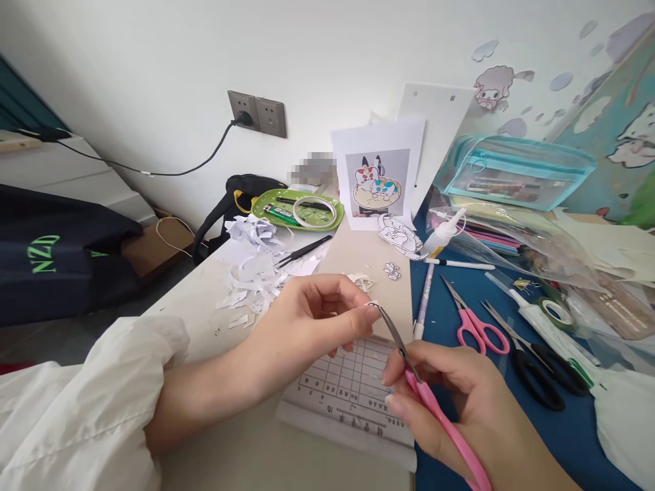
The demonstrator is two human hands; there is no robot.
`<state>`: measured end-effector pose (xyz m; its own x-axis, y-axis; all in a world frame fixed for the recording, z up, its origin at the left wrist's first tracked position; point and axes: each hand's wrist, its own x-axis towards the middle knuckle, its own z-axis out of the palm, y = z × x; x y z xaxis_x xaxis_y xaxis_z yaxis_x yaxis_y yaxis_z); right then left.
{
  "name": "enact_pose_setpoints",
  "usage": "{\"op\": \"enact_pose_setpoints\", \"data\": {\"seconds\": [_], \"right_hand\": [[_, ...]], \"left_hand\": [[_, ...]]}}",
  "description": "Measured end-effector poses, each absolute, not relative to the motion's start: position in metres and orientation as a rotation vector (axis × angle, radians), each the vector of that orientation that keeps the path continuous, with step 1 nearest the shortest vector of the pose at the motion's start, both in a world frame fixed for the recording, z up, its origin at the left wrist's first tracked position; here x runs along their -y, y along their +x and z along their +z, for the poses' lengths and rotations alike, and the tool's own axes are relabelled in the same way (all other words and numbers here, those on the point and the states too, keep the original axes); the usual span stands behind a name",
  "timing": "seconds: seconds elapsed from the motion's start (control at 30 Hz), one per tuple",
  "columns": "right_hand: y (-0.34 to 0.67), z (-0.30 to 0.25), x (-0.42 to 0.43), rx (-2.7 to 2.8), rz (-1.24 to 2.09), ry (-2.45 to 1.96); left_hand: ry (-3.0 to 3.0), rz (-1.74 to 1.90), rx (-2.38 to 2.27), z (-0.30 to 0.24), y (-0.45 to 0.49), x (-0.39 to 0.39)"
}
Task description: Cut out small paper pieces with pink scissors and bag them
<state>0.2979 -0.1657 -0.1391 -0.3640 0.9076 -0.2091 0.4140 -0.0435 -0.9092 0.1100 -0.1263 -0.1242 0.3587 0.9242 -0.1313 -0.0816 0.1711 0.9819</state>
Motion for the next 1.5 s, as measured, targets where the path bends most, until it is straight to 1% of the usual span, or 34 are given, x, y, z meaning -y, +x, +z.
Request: {"op": "enact_pose_setpoints", "data": {"seconds": [0.1, 0.57, 1.13, 1.5], "right_hand": [[0.296, -0.138, 0.167, 1.810, 1.387, -1.389], [0.293, -0.141, 0.166, 1.920, 1.097, -1.283], [0.293, -0.145, 0.167, 1.925, 1.007, -1.303], [0.294, -0.147, 0.166, 2.013, 0.890, -1.279]], "left_hand": [[1.146, 0.909, -0.903, -0.122, 0.111, 0.128], [1.125, 0.928, -0.878, -0.121, 0.111, 0.130], [1.088, 0.963, -0.880, -0.123, 0.113, 0.132], [1.067, 0.968, -0.889, -0.125, 0.114, 0.133]]}}
